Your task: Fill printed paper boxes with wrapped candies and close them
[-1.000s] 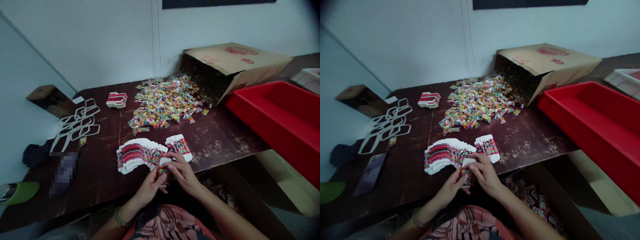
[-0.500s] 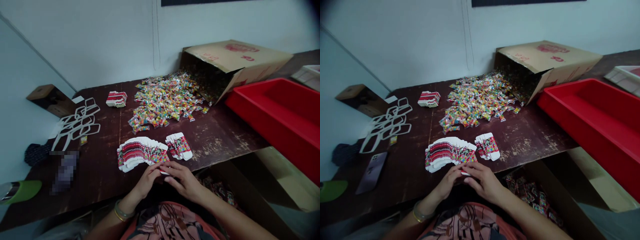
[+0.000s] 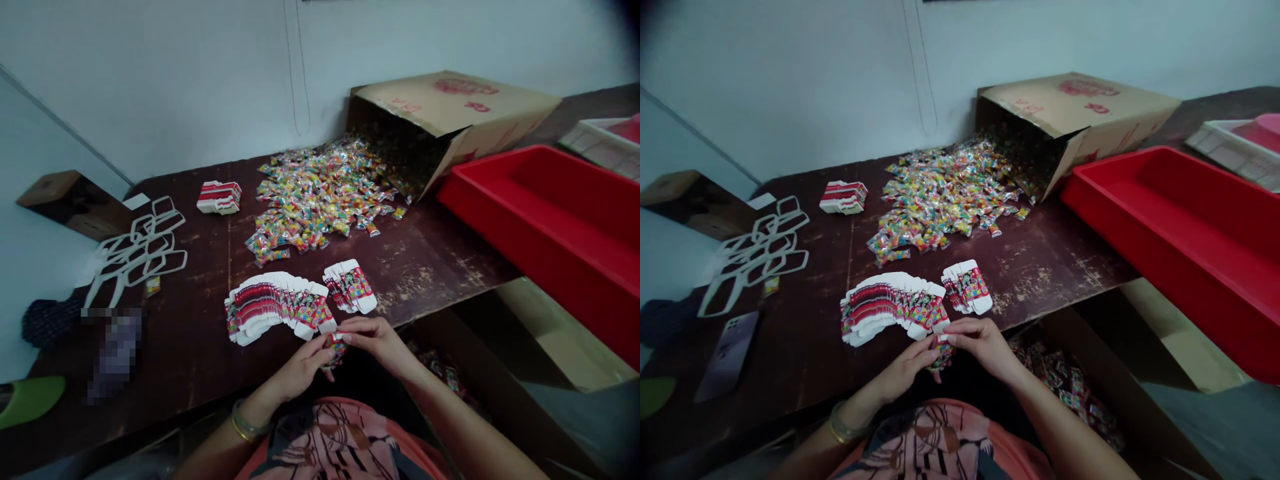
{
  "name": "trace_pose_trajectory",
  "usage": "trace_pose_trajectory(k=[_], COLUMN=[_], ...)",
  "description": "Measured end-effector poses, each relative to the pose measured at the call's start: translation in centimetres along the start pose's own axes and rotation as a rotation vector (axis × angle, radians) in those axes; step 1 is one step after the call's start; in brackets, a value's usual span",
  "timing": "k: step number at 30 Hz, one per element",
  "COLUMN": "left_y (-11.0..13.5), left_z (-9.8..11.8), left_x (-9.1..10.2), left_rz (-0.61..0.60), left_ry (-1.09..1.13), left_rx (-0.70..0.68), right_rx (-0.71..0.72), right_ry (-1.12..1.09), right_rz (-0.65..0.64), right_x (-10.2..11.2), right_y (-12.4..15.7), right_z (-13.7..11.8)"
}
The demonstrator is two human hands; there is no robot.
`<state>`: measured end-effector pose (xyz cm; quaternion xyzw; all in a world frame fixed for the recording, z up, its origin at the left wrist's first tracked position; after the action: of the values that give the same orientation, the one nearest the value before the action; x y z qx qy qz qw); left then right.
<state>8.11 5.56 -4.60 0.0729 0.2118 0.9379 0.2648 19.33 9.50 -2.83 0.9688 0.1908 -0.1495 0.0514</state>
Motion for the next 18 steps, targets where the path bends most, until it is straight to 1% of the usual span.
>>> trace_pose_trajectory(k=[1, 4, 5, 6, 7, 8, 9, 10, 11, 12, 13, 14, 15, 16, 17, 18], left_y=[-0.1, -0.4, -0.5, -0.6, -0.7, -0.9, -1.2, -1.4, -1.6, -1.4, -1.0, -0.8, -0.8, -1.1, -1.4, -1.6], left_z=[0.1, -0.1, -0.1, 0.0, 0.3, 0.9, 1.6, 2.5, 3.5, 4.4, 5.0, 5.3, 5.2, 5.0, 4.7, 4.5], left_x=[0.0, -0.5, -0.9, -1.5, -1.9, -1.9, -1.4, -0.1, 1.8, 4.1, 6.3, 7.8, 9.0, 9.6, 9.9, 10.0], left_rz=[-0.011, -0.047, -0.068, -0.095, -0.119, -0.121, -0.074, 0.036, 0.195, 0.397, 0.586, 0.698, 0.752, 0.752, 0.723, 0.695], left_ry=[-0.006, 0.073, 0.108, 0.120, 0.084, -0.009, -0.156, -0.351, -0.576, -0.792, -0.980, -1.124, -1.226, -1.289, -1.319, -1.326], left_rx=[0.002, 0.026, 0.036, 0.041, 0.028, -0.009, -0.062, -0.112, -0.147, -0.148, -0.101, -0.042, 0.008, 0.039, 0.045, 0.037], right_rx=[0.045, 0.307, 0.369, 0.393, 0.379, 0.334, 0.272, 0.198, 0.122, 0.045, -0.026, -0.076, -0.105, -0.106, -0.086, -0.057], right_ry=[0.057, 0.298, 0.352, 0.372, 0.366, 0.354, 0.354, 0.377, 0.426, 0.499, 0.579, 0.656, 0.719, 0.762, 0.780, 0.773], right_rz=[-0.006, -0.051, -0.058, -0.051, -0.037, -0.029, -0.037, -0.067, -0.109, -0.155, -0.187, -0.190, -0.179, -0.157, -0.141, -0.143], right_x=[-0.1, -1.2, -1.5, -1.4, -0.8, 0.1, 1.2, 2.3, 3.5, 4.8, 6.0, 7.3, 8.1, 8.5, 8.2, 7.2], right_y=[0.1, 0.8, 1.2, 1.5, 1.8, 2.1, 2.5, 3.0, 3.6, 4.2, 4.8, 5.2, 5.4, 5.4, 5.0, 4.5], right_z=[-0.4, -2.7, -3.3, -3.7, -4.0, -4.1, -4.2, -4.1, -4.0, -3.7, -3.3, -2.9, -2.6, -2.4, -2.3, -2.2])
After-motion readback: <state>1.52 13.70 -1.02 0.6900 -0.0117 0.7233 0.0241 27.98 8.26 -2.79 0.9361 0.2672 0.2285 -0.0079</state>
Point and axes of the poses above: each hand's wrist, its own y-axis away from the middle knuckle, its own x-axis out of the back of the hand, z = x × y, the point moved 10 cm from there along -y, towards the middle knuckle, and after that the axes turned 13 degrees about -y, right-handed, at the moved point
